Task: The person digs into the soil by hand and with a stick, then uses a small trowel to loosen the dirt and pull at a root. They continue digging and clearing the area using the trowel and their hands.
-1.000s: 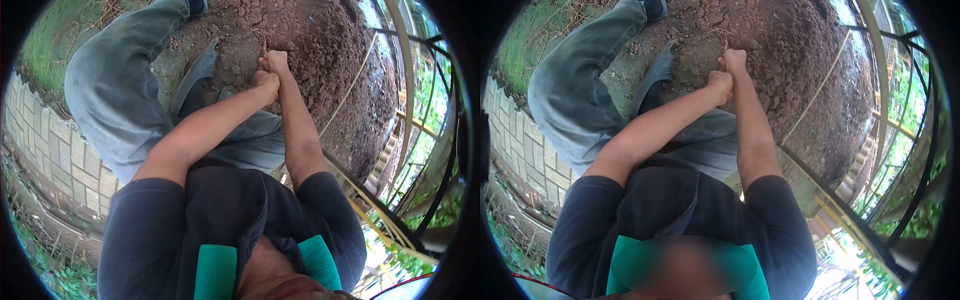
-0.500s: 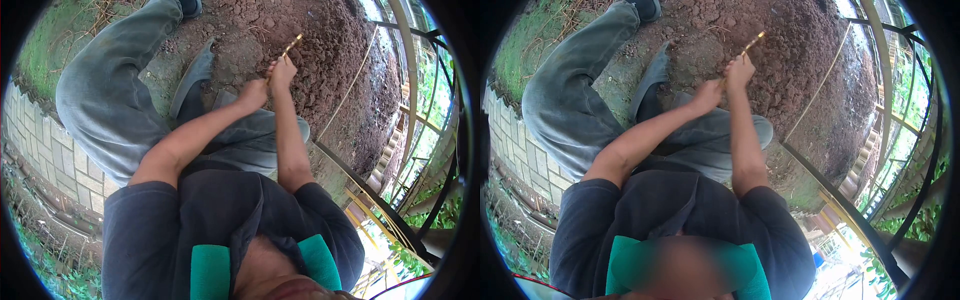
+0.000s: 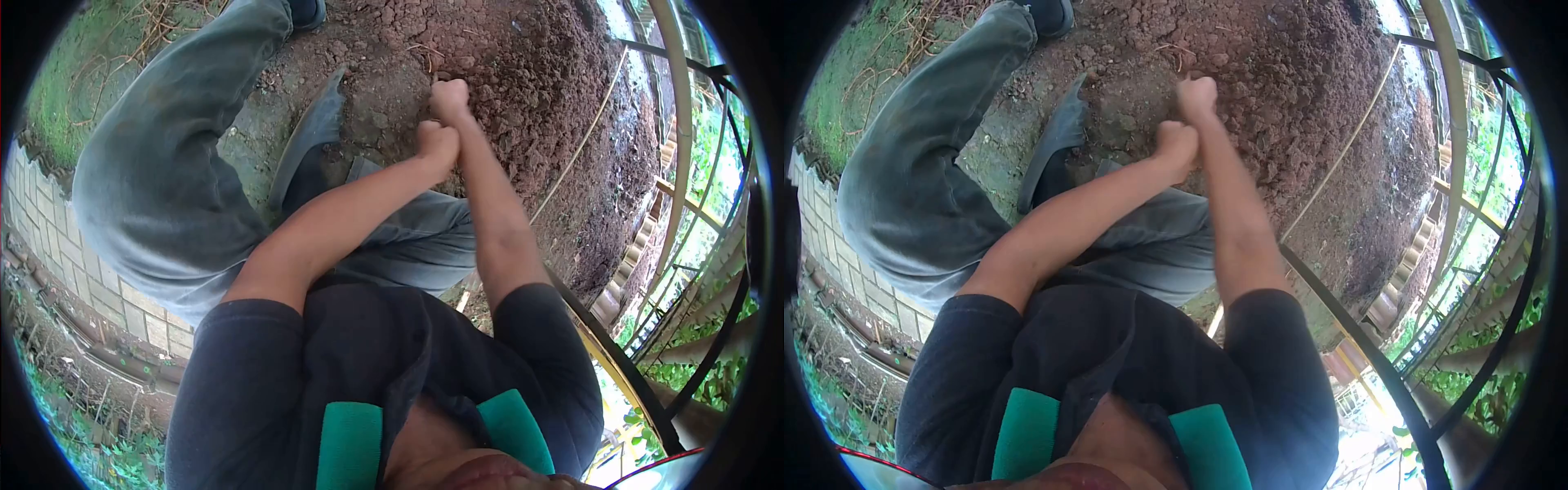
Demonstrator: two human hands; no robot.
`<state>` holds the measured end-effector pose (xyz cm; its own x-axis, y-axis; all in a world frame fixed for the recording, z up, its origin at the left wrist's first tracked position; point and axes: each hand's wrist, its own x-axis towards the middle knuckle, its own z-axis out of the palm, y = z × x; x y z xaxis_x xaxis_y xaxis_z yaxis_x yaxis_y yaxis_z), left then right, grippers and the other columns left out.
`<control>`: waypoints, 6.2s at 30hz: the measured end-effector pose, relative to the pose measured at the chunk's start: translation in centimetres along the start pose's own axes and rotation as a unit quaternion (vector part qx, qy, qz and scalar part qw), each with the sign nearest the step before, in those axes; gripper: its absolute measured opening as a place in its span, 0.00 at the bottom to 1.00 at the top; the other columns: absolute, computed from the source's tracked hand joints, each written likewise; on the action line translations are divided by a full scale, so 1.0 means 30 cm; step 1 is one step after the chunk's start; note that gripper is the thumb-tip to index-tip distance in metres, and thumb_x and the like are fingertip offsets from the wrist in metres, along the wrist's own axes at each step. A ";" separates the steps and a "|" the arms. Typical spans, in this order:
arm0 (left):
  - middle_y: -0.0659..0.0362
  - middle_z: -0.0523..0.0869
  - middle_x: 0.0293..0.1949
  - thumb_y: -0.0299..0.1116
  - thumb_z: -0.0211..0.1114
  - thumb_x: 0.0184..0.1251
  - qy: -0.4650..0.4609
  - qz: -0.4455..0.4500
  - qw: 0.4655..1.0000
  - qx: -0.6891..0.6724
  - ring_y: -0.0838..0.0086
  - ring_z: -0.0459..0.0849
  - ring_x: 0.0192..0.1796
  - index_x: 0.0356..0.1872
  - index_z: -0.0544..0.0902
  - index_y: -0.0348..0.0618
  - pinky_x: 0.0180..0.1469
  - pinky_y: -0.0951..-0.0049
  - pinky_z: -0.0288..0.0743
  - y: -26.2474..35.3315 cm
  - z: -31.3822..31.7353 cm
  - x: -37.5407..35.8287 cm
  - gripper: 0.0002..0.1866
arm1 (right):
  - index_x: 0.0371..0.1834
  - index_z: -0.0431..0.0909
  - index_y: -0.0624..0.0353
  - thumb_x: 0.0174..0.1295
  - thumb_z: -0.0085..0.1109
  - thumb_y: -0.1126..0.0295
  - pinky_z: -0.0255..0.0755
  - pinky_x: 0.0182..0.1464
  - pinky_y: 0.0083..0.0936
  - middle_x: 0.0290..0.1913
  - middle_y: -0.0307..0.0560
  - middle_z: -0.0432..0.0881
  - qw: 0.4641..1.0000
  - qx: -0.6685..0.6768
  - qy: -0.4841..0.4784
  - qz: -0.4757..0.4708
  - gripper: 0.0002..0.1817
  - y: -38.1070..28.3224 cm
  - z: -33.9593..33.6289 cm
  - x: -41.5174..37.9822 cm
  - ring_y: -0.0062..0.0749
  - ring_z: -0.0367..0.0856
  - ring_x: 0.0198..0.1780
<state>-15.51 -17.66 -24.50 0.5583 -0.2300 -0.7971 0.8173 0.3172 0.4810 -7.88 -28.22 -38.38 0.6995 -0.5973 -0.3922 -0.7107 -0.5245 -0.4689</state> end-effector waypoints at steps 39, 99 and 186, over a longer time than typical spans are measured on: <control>0.40 0.84 0.33 0.28 0.48 0.67 -0.041 0.174 0.968 0.177 0.53 0.84 0.39 0.48 0.78 0.33 0.41 0.62 0.73 0.002 0.071 -0.243 0.14 | 0.19 0.78 0.67 0.54 0.54 0.72 0.65 0.23 0.32 0.13 0.46 0.73 0.980 0.188 -0.069 0.002 0.11 -0.150 -0.382 -0.297 0.27 0.74 0.17; 0.37 0.82 0.31 0.28 0.47 0.64 -0.072 0.309 0.800 0.510 0.40 0.81 0.39 0.52 0.73 0.34 0.43 0.47 0.73 0.360 -0.220 0.180 0.17 | 0.22 0.73 0.59 0.63 0.55 0.71 0.54 0.12 0.20 0.17 0.38 0.71 0.764 0.624 -0.022 0.161 0.11 -0.471 -0.055 0.014 0.22 0.64 0.12; 0.60 0.75 0.16 0.31 0.47 0.69 -0.101 0.102 0.982 0.121 0.73 0.73 0.16 0.34 0.82 0.36 0.17 0.67 0.65 0.335 -0.057 -0.079 0.15 | 0.21 0.74 0.64 0.61 0.52 0.74 0.54 0.12 0.22 0.16 0.41 0.71 0.898 0.426 -0.026 0.105 0.11 -0.484 -0.336 -0.158 0.22 0.64 0.12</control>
<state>-8.87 -12.35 -18.40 0.7106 -0.3700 -0.5984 0.6820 0.1529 0.7152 -1.63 -23.88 -21.73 0.5752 -0.5886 -0.5681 -0.5270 0.2645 -0.8077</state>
